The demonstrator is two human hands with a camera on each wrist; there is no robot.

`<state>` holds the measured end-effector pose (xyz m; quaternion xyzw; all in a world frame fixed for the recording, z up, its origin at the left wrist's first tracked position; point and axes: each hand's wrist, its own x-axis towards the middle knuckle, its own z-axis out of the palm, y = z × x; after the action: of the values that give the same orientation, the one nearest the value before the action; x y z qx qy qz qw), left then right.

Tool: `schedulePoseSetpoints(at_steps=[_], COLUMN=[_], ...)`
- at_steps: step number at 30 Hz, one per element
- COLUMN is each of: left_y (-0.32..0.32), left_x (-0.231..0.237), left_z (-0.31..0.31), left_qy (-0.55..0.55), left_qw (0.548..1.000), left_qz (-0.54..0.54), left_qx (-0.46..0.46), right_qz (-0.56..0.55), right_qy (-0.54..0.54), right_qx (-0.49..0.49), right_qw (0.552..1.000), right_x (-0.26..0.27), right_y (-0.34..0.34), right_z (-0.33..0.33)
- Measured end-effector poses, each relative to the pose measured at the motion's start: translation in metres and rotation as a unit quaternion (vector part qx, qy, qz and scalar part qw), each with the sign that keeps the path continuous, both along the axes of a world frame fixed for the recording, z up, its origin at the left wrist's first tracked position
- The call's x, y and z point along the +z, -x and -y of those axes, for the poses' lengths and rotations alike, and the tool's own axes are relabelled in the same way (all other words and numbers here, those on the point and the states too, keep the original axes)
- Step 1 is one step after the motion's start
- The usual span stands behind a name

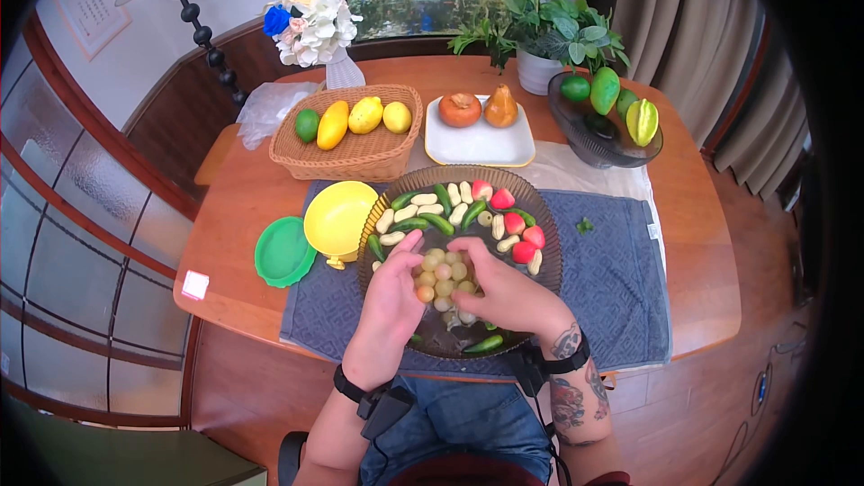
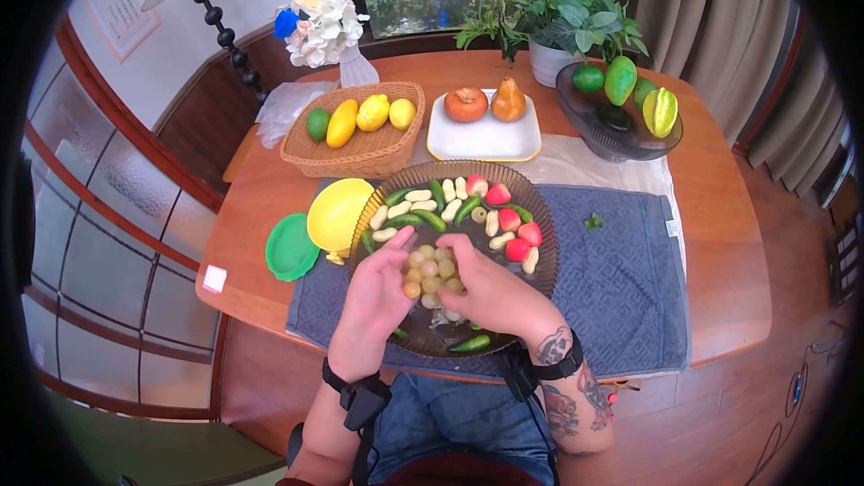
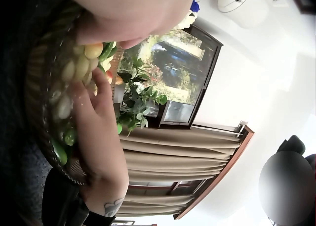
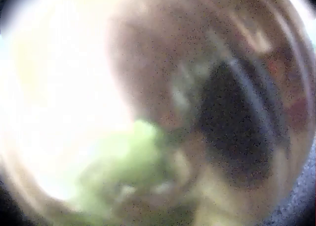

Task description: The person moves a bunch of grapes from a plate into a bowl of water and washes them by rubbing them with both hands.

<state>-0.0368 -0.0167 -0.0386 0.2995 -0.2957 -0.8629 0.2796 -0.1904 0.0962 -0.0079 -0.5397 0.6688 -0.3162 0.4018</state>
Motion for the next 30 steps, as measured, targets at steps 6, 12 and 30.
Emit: schedulePoseSetpoints(at_steps=[6,12,30], left_y=[-0.002,0.001,0.001], left_x=[0.008,0.013,0.009], left_z=[-0.002,-0.001,0.001], left_qy=[-0.039,-0.035,-0.034], left_qw=[0.999,0.996,0.991], left_qz=[-0.004,-0.006,-0.043], left_qx=[-0.033,-0.083,-0.124], right_qz=[0.099,0.098,-0.079], right_qy=[0.164,0.269,0.371], right_qx=[-0.018,-0.089,-0.206], right_qw=[0.981,0.954,0.902], right_x=[-0.002,-0.003,0.015], right_y=[-0.001,-0.003,0.003], right_z=[0.001,0.004,0.003])
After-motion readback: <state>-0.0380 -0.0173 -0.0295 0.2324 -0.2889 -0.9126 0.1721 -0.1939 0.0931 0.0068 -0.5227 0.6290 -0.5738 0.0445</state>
